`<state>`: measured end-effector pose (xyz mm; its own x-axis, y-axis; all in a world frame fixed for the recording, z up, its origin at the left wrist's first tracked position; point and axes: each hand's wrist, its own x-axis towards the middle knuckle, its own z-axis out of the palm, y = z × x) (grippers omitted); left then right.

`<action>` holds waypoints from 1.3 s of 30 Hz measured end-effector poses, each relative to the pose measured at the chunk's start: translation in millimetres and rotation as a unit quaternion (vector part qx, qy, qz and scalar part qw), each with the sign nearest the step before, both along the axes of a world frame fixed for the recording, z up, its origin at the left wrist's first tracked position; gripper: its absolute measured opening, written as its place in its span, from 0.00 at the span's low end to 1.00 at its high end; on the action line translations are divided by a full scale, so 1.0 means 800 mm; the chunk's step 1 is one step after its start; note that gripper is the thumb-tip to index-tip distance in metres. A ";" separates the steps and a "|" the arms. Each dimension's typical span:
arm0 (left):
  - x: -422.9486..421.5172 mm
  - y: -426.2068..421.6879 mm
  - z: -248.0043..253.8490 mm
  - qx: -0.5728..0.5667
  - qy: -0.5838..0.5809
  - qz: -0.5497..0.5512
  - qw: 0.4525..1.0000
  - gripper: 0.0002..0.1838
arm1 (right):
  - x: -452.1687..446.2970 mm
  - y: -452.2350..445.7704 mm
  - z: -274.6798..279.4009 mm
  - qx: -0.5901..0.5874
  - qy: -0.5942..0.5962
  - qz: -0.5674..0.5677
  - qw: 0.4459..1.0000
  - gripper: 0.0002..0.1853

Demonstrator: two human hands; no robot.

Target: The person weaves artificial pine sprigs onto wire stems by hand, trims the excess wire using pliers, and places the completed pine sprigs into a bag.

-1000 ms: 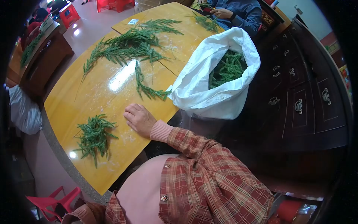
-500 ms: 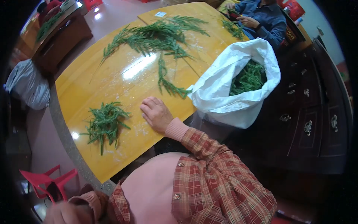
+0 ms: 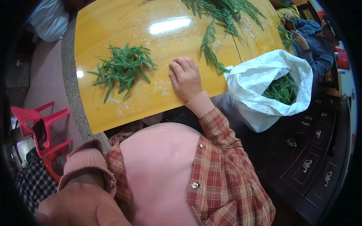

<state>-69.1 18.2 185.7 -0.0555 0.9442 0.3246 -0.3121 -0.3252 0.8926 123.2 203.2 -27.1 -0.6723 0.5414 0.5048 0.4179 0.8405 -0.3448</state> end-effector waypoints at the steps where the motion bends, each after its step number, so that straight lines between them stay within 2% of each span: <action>1: -0.014 -0.008 0.000 -0.002 0.035 0.010 0.999 0.12 | -0.001 0.000 -0.001 0.001 -0.001 0.001 1.000 0.13; 8: -0.076 -0.040 -0.004 -0.019 0.176 0.074 0.981 0.13 | 0.000 0.001 -0.006 -0.001 -0.013 0.011 1.000 0.14; 15: -0.056 -0.041 -0.012 0.024 0.170 0.065 0.983 0.14 | -0.016 0.011 0.000 0.005 0.006 0.016 1.000 0.13; 18: -0.055 -0.031 0.006 0.054 0.142 0.030 0.988 0.14 | -0.001 -0.009 -0.001 -0.034 -0.012 -0.002 0.999 0.13; 24: -0.014 -0.032 0.036 0.175 0.085 -0.041 0.980 0.15 | 0.002 -0.002 -0.003 -0.021 0.006 0.005 1.000 0.13; 29: -0.033 -0.038 0.042 0.207 0.097 -0.069 0.971 0.16 | 0.005 -0.001 0.004 -0.031 0.010 0.002 0.999 0.13; 33: -0.058 -0.046 0.036 0.184 0.120 -0.005 0.976 0.17 | 0.006 -0.001 0.004 -0.032 0.025 0.008 0.999 0.11; 35: -0.063 -0.080 0.048 0.185 0.139 0.141 0.963 0.17 | 0.008 0.000 0.005 -0.028 0.029 0.015 0.999 0.11; 39: -0.048 -0.075 -0.008 0.136 0.178 0.205 0.953 0.17 | 0.008 0.000 0.001 -0.009 0.054 0.013 0.998 0.11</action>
